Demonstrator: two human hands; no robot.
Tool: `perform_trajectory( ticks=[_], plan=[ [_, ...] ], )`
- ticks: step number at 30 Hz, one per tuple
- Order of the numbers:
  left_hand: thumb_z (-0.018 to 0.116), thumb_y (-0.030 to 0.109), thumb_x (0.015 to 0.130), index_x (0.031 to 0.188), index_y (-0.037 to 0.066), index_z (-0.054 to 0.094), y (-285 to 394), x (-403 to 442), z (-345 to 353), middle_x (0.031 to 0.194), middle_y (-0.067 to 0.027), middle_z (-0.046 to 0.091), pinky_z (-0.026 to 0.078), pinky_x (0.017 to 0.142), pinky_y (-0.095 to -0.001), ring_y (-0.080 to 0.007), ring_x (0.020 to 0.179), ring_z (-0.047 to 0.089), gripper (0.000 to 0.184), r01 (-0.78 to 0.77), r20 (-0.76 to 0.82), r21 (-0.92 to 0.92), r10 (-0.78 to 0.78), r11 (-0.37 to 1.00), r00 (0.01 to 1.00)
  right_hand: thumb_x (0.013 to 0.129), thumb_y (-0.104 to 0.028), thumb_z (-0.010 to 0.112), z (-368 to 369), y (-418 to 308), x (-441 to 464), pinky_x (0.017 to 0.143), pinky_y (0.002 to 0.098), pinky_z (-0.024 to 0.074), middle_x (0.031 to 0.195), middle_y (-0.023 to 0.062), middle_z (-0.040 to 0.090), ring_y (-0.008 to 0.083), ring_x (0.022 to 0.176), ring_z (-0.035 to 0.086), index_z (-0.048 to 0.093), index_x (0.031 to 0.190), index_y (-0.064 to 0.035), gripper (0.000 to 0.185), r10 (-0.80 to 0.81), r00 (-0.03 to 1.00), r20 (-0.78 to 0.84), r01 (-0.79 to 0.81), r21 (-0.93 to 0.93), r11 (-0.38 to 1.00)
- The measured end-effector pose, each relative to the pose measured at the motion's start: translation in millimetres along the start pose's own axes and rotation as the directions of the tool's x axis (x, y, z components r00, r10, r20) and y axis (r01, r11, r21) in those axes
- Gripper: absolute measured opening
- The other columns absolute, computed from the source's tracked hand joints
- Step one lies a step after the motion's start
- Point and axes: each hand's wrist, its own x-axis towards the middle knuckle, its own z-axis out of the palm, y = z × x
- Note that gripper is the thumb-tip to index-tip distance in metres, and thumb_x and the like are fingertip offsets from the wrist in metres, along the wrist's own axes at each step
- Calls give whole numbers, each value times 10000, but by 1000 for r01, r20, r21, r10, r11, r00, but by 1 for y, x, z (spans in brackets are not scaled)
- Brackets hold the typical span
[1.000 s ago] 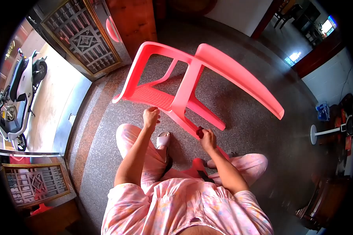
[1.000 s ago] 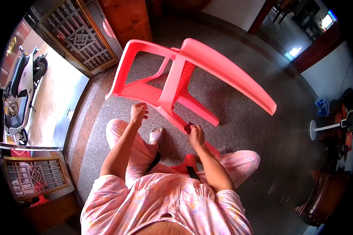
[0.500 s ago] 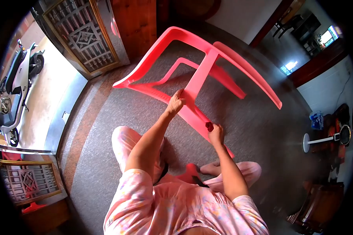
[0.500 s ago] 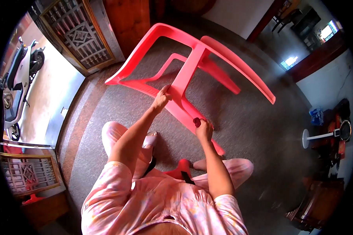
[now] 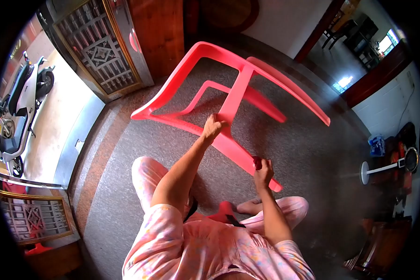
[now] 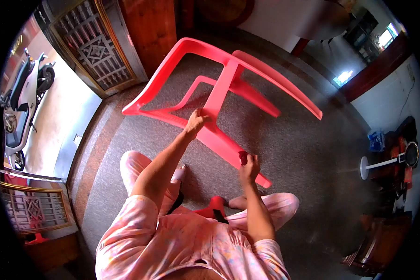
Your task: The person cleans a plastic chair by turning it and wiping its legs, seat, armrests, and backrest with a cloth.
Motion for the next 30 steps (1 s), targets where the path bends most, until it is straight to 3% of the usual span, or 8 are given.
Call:
perform_trajectory(
  ticks=[5, 14, 19, 21, 23, 25, 28, 30],
  plan=[
    [555, 69, 639, 853, -18, 571, -8, -22, 0, 773, -35, 582, 434, 648, -273, -130, 736, 539, 232, -90, 99, 15, 88, 996, 991, 613, -105, 721, -24, 23, 11, 636, 427, 446, 816, 136, 539, 357, 761, 546, 557, 826, -61, 272, -37, 995, 89, 41, -51, 998],
    [487, 48, 589, 847, -50, 559, 39, -83, 10, 680, -31, 542, 410, 555, -269, -123, 620, 492, 285, 11, 103, 172, -29, 985, 994, 567, -91, 762, -62, 34, 7, 703, 388, 456, 862, 125, 554, 326, 808, 556, 573, 908, -49, 392, -20, 972, 234, 11, 39, 999],
    [470, -22, 602, 1099, -45, 510, 49, -95, -7, 976, -112, 590, 455, 762, -286, -167, 859, 548, 499, -29, 83, 214, 12, 976, 996, 613, -109, 726, -63, 33, 6, 686, 415, 456, 866, 132, 544, 346, 819, 553, 560, 905, -79, 337, -42, 973, 227, 30, 56, 998],
    [460, -81, 607, 1145, 4, 499, 87, -105, -20, 1057, -127, 580, 447, 836, -327, -211, 934, 553, 546, -355, 6, 467, 399, 810, 917, 624, -107, 717, -58, 36, 7, 691, 419, 456, 895, 141, 537, 350, 831, 550, 545, 922, -85, 344, -17, 974, 228, 21, -14, 1000],
    [473, -117, 598, 1168, 32, 488, 142, -109, -43, 1060, -142, 579, 444, 836, -359, -265, 973, 546, 589, -593, 33, 690, 801, 415, 598, 615, -138, 737, -59, 39, 11, 696, 408, 454, 885, 149, 540, 344, 826, 548, 554, 931, -63, 372, -48, 961, 273, 49, 3, 999],
    [522, -70, 617, 1173, 55, 488, 182, -110, -73, 1060, -148, 576, 439, 827, -378, -304, 1007, 530, 570, -528, -3, 799, 879, 289, 476, 616, -138, 736, -59, 36, 9, 696, 409, 453, 880, 151, 538, 342, 823, 547, 552, 939, -67, 378, -38, 965, 260, 37, 11, 999],
    [579, 94, 705, 1196, 76, 464, 196, -97, -102, 1047, -150, 580, 447, 794, -393, -306, 987, 547, 505, -266, -86, 925, 832, 270, 549, 621, -133, 732, -59, 33, 7, 702, 411, 453, 879, 156, 536, 341, 825, 549, 549, 943, -60, 377, -31, 969, 244, 35, -13, 999],
    [563, 281, 779, 1180, 73, 446, 198, -85, -109, 979, -176, 599, 451, 763, -431, -348, 919, 573, 466, 71, -325, 834, 382, 547, 865, 612, -141, 744, -63, 27, 9, 716, 409, 452, 888, 160, 537, 342, 838, 548, 553, 948, -53, 396, -19, 969, 246, 26, -28, 999]
  ],
)
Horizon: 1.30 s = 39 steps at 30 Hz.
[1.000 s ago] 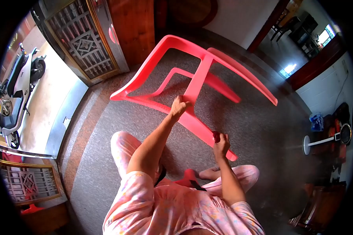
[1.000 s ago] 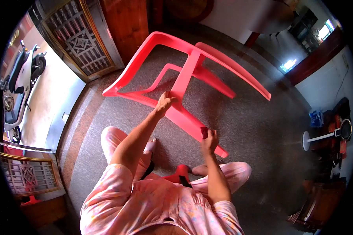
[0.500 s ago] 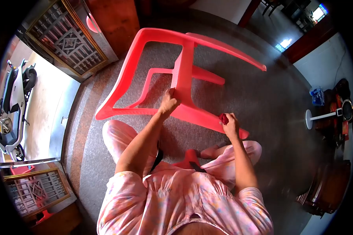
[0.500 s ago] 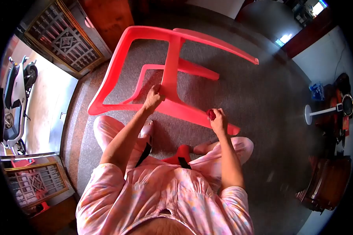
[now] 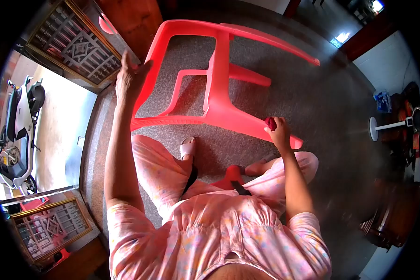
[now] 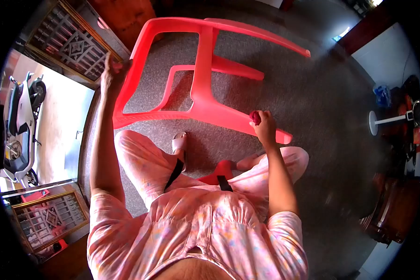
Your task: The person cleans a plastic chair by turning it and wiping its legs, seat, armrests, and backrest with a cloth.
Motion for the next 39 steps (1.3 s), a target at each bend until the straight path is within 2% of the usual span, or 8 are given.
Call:
perform_trajectory(
  ticks=[3, 9, 11, 14, 18, 20, 28, 39],
  plan=[
    [522, 340, 819, 1149, 72, 405, -26, 13, 28, 895, -218, 607, 448, 737, -472, -399, 844, 583, 441, -229, 258, 238, 166, 944, 952, 598, -155, 756, -8, -11, 3, 728, 410, 447, 910, 161, 544, 346, 842, 545, 553, 940, -42, 413, 34, 999, 3, -34, 89, 995],
    [539, 203, 811, 1004, 5, 339, -49, 38, 41, 819, -283, 581, 451, 685, -497, -443, 809, 567, 342, -380, 385, 190, 288, 905, 877, 611, -167, 756, 19, -54, 12, 788, 403, 426, 959, 156, 544, 327, 897, 520, 555, 973, -37, 435, 49, 952, -304, 35, 264, 964],
    [526, 211, 815, 1037, 45, 340, -55, 36, 41, 844, -287, 581, 438, 701, -513, -453, 826, 560, 334, -346, 354, 9, 321, 938, 879, 618, -175, 755, 27, -85, 20, 819, 404, 413, 1007, 147, 519, 326, 945, 500, 541, 994, -51, 450, -18, 926, -376, 135, 287, 948],
    [514, 232, 820, 1055, 81, 354, -43, 34, 47, 865, -286, 583, 425, 716, -523, -458, 843, 556, 322, -160, 304, 219, 88, 962, 949, 584, -215, 787, 55, -120, 34, 860, 418, 396, 1078, 162, 475, 338, 986, 479, 521, 1052, -35, 568, -69, 916, -394, 201, 305, 931],
    [530, 250, 820, 1101, 87, 373, -46, 35, 47, 914, -293, 572, 425, 710, -515, -465, 873, 544, 361, -175, 302, 195, 111, 965, 947, 587, -301, 781, 87, -145, 43, 871, 464, 377, 1148, 193, 398, 380, 1027, 424, 467, 1108, -37, 663, -191, 930, -315, 266, 215, 940],
    [520, 265, 829, 1085, 96, 381, -45, 33, 47, 888, -289, 578, 423, 705, -517, -467, 869, 543, 337, -198, 285, 142, 152, 970, 946, 623, -319, 757, 90, -147, 44, 840, 500, 375, 1167, 200, 367, 399, 1021, 408, 435, 1137, -38, 668, -283, 893, -349, 275, -73, 959],
    [519, 273, 828, 1056, 102, 371, -55, 37, 51, 859, -301, 572, 407, 687, -546, -488, 846, 531, 321, -267, 264, 120, 229, 956, 937, 626, -154, 721, 98, -146, 47, 823, 464, 363, 1068, 166, 403, 322, 884, 468, 421, 1163, -30, 627, -180, 914, -363, 126, -168, 978],
    [491, 226, 841, 1080, 127, 373, -65, 35, 50, 900, -295, 569, 406, 705, -544, -482, 884, 524, 284, -224, 280, 114, 185, 968, 942, 656, -230, 698, 79, -85, 22, 975, 567, 249, 916, 101, 517, 303, 893, 516, 496, 1022, -86, 441, -115, 949, -295, 79, -131, 988]
  ],
)
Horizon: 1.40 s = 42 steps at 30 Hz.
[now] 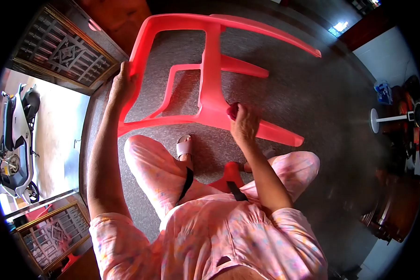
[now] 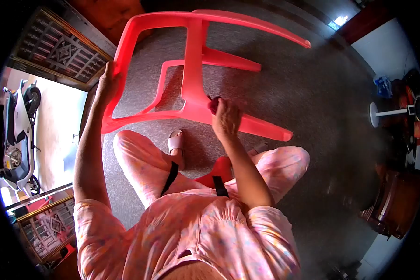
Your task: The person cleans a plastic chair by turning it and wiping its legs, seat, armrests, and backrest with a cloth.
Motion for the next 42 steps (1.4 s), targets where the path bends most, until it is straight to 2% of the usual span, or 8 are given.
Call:
perform_trajectory(
  ticks=[8, 14, 18, 23, 26, 28, 35, 42],
  plan=[
    [478, 216, 838, 1062, 117, 368, 2, 3, 3, 883, -295, 572, 410, 692, -548, -481, 861, 533, 269, -32, -25, 9, 32, 999, 999, 698, -277, 697, -40, 74, -32, 989, 604, 221, 1000, 122, 479, 330, 966, 492, 426, 1094, -117, 505, -16, 998, -53, 6, -197, 980],
    [477, 235, 835, 1062, 111, 367, 9, -1, -3, 898, -291, 573, 418, 699, -537, -467, 856, 546, 281, 35, 7, 35, -35, 999, 999, 748, -198, 651, -41, 46, -22, 980, 594, 214, 1046, 177, 456, 359, 1028, 440, 415, 1099, -39, 452, 86, 996, -5, -86, -53, 995],
    [476, 249, 841, 1061, 117, 372, 9, 2, -1, 851, -293, 577, 410, 669, -553, -483, 827, 540, 277, 53, 1, 63, -53, 997, 999, 673, -219, 699, -6, -25, 10, 880, 505, 348, 932, 159, 483, 341, 887, 486, 467, 1056, -45, 481, 2, 1000, 4, -2, 3, 1000],
    [477, 197, 838, 1070, 138, 401, -12, 17, 8, 831, -293, 573, 406, 651, -557, -485, 819, 534, 251, -107, -102, 29, 110, 994, 989, 688, -221, 663, 6, -49, 24, 936, 544, 313, 916, 146, 476, 317, 878, 491, 463, 1057, -23, 464, 90, 996, -22, -91, -52, 994],
    [474, 182, 835, 1071, 138, 404, -15, 19, 8, 861, -285, 576, 412, 673, -546, -472, 851, 536, 249, -95, -88, 31, 97, 995, 991, 692, -231, 685, -5, -16, 11, 955, 575, 284, 975, 150, 459, 355, 946, 464, 432, 1142, -44, 548, -57, 990, 126, 68, -86, 994],
    [467, 174, 843, 1093, 144, 396, -16, 16, 8, 892, -286, 575, 420, 691, -536, -462, 882, 536, 262, -91, -67, 25, 93, 996, 993, 736, -136, 567, -22, 10, -1, 974, 569, 269, 979, 129, 443, 323, 922, 472, 444, 1113, -72, 401, -89, 992, 92, 102, -148, 984],
    [459, 170, 854, 1115, 147, 388, -17, 14, 9, 896, -277, 580, 428, 698, -525, -460, 881, 542, 271, -115, -83, 35, 118, 993, 990, 727, -232, 634, -78, 120, -43, 981, 539, 273, 1100, 142, 443, 370, 1041, 425, 412, 1139, -109, 484, 97, 969, 227, -24, -302, 953],
    [445, 183, 853, 1090, 141, 384, -13, 12, 6, 881, -288, 580, 423, 690, -527, -465, 866, 547, 249, -74, -57, 32, 76, 997, 995, 771, -19, 510, -88, 134, -56, 941, 472, 327, 1122, 191, 394, 378, 1077, 389, 381, 1153, -53, 405, 294, 946, 137, -263, -207, 942]
  ],
)
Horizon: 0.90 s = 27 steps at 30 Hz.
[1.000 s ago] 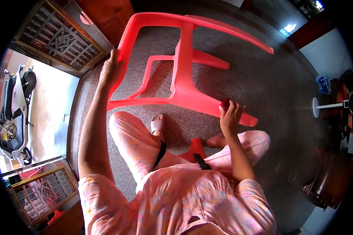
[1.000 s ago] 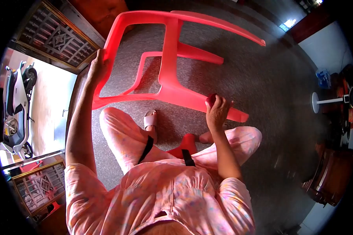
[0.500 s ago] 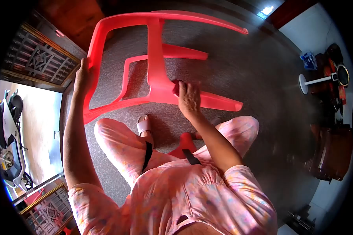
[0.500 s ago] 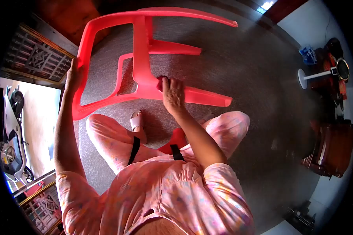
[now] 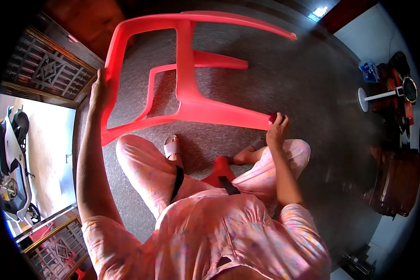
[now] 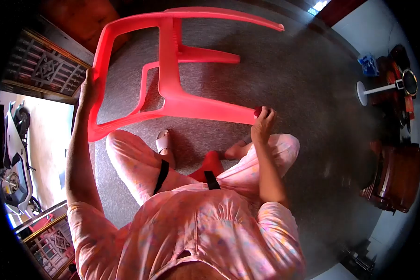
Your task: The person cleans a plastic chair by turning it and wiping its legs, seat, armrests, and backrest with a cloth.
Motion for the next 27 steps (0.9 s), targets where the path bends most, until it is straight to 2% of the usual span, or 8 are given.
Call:
perform_trajectory(
  ticks=[2, 4, 8, 14, 18, 21, 24, 27],
  plan=[
    [441, 175, 853, 1080, 140, 382, 5, -2, -2, 879, -289, 580, 420, 694, -530, -466, 867, 546, 237, 3, -15, 38, -3, 999, 1000, 778, -16, 500, 27, -8, -5, 940, 478, 324, 1119, 193, 386, 383, 1098, 373, 367, 1156, -41, 402, 39, 984, -175, -42, -15, 999],
    [438, 176, 856, 1071, 139, 382, 8, -3, -3, 877, -295, 577, 416, 698, -536, -467, 868, 545, 225, 23, -6, 33, -23, 999, 1000, 748, -11, 524, 21, -45, 1, 918, 480, 331, 1099, 183, 393, 376, 1091, 380, 404, 1105, -27, 377, -120, 967, -224, 119, -20, 993],
    [434, 185, 859, 1068, 142, 380, 9, -5, -3, 883, -306, 568, 414, 701, -540, -473, 867, 540, 221, 23, -12, 13, -23, 1000, 1000, 720, -8, 513, 22, -132, 13, 829, 460, 368, 1016, 173, 413, 352, 962, 429, 435, 1043, -25, 333, -187, 976, -115, 196, 76, 978],
    [448, 195, 849, 1078, 135, 381, 9, -4, -5, 874, -296, 573, 416, 690, -541, -471, 853, 543, 246, 19, -11, 37, -19, 999, 1000, 738, -73, 500, 47, -220, 26, 874, 504, 363, 945, 174, 419, 324, 875, 441, 432, 1103, 19, 382, -259, 935, -241, 264, -12, 964],
    [444, 193, 846, 1105, 135, 377, 8, -2, -5, 879, -294, 575, 419, 691, -541, -467, 847, 546, 273, 0, 3, 35, 0, 999, 1000, 735, -72, 493, 32, -196, 26, 840, 497, 370, 946, 164, 420, 319, 863, 445, 449, 1088, -3, 362, -357, 917, -176, 371, 49, 928],
    [441, 184, 846, 1111, 126, 379, 3, -3, -2, 881, -295, 574, 422, 687, -536, -468, 849, 545, 279, -31, -15, 21, 32, 999, 999, 675, 29, 498, 37, -138, 14, 859, 480, 352, 1076, 179, 414, 371, 992, 419, 438, 1134, -19, 466, -295, 941, -165, 307, 51, 950],
    [441, 172, 845, 1105, 121, 380, 3, -3, -1, 878, -297, 573, 421, 683, -539, -472, 846, 543, 272, -28, -30, 28, 29, 999, 999, 679, 58, 508, 23, -80, 2, 909, 470, 329, 1119, 182, 405, 387, 1042, 399, 440, 1128, -37, 464, -129, 986, -108, 134, 41, 990],
    [443, 162, 844, 1100, 122, 380, 7, -1, -3, 872, -299, 572, 419, 681, -545, -474, 840, 542, 267, -12, -20, 46, 13, 999, 1000, 693, 56, 519, 5, -45, 4, 913, 458, 330, 1139, 205, 396, 373, 1068, 399, 421, 1133, -23, 458, 46, 983, -175, -6, 222, 975]
  ],
)
